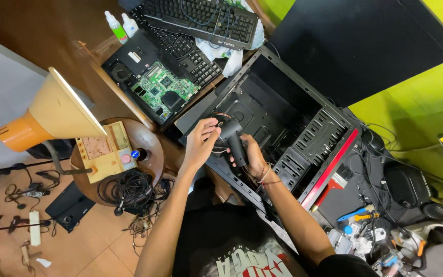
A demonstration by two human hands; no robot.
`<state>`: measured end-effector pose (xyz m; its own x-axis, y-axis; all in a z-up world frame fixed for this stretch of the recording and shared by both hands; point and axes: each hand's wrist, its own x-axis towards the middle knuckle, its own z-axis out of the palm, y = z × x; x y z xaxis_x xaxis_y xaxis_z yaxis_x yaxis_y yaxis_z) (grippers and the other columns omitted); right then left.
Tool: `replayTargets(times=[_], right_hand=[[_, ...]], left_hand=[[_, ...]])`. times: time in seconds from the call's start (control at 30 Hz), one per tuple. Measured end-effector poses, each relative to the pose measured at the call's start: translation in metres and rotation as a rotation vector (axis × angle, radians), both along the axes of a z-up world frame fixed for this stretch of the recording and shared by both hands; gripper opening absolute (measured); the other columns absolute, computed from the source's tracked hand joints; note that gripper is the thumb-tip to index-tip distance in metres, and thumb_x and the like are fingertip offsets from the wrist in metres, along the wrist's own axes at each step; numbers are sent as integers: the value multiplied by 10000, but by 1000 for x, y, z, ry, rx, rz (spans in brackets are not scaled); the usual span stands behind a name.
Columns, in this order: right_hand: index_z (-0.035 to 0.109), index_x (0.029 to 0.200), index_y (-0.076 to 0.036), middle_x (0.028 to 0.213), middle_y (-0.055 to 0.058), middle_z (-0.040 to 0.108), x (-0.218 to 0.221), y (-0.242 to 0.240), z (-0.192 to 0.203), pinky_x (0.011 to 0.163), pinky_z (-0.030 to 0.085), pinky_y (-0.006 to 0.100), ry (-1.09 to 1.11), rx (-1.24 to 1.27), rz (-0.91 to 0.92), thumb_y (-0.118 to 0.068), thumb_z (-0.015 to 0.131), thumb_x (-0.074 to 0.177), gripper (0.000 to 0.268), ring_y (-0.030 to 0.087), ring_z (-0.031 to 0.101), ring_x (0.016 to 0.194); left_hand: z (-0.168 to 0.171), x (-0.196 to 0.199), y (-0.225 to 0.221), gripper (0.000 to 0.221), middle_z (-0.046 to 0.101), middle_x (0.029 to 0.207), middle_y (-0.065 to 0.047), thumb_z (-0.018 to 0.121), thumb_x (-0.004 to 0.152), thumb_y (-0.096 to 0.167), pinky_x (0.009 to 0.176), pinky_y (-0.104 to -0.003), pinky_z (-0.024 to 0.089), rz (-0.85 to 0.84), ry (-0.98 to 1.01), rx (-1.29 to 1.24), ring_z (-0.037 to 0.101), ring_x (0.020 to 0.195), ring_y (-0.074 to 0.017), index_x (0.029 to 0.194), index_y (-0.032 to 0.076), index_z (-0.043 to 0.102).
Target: Cleaning the internal components of a desktop computer using a handheld electric air duster
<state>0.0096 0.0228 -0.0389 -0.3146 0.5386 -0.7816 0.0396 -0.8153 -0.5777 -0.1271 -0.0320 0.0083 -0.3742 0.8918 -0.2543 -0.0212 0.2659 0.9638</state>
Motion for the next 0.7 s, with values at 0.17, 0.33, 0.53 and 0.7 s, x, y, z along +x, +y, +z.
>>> replayTargets(times=[0.17,0.33,0.53,0.7], right_hand=[[537,814,-29,715,166,580,16,-5,-7,431,513,339,54,24,-34,-329,479,736,315,255,579,500],[498,788,-123,705,156,561,32,-6,-21,434,503,334,93,57,-46,-319,512,718,209,265,578,509],[476,727,-136,657,132,529,42,-8,-20,445,482,322,97,25,-95,-290,516,685,166,273,549,493],[517,804,-88,720,135,482,80,19,-113,587,458,358,59,243,-63,-275,508,691,219,272,502,628]], left_hand=[[-3,4,4,307,590,1049,-134,595,789,215,878,-338,440,-87,110,-13,546,1016,-269,1066,94,546],[-13,10,5,326,615,987,-91,664,711,226,823,-299,471,-197,277,27,579,950,-239,1008,115,589],[-10,27,2,458,580,960,-131,726,587,176,807,-311,487,-252,292,99,546,933,-281,1017,86,596],[-13,37,-3,548,533,1055,-108,720,621,211,854,-345,461,-182,235,112,496,1021,-285,1122,106,523]])
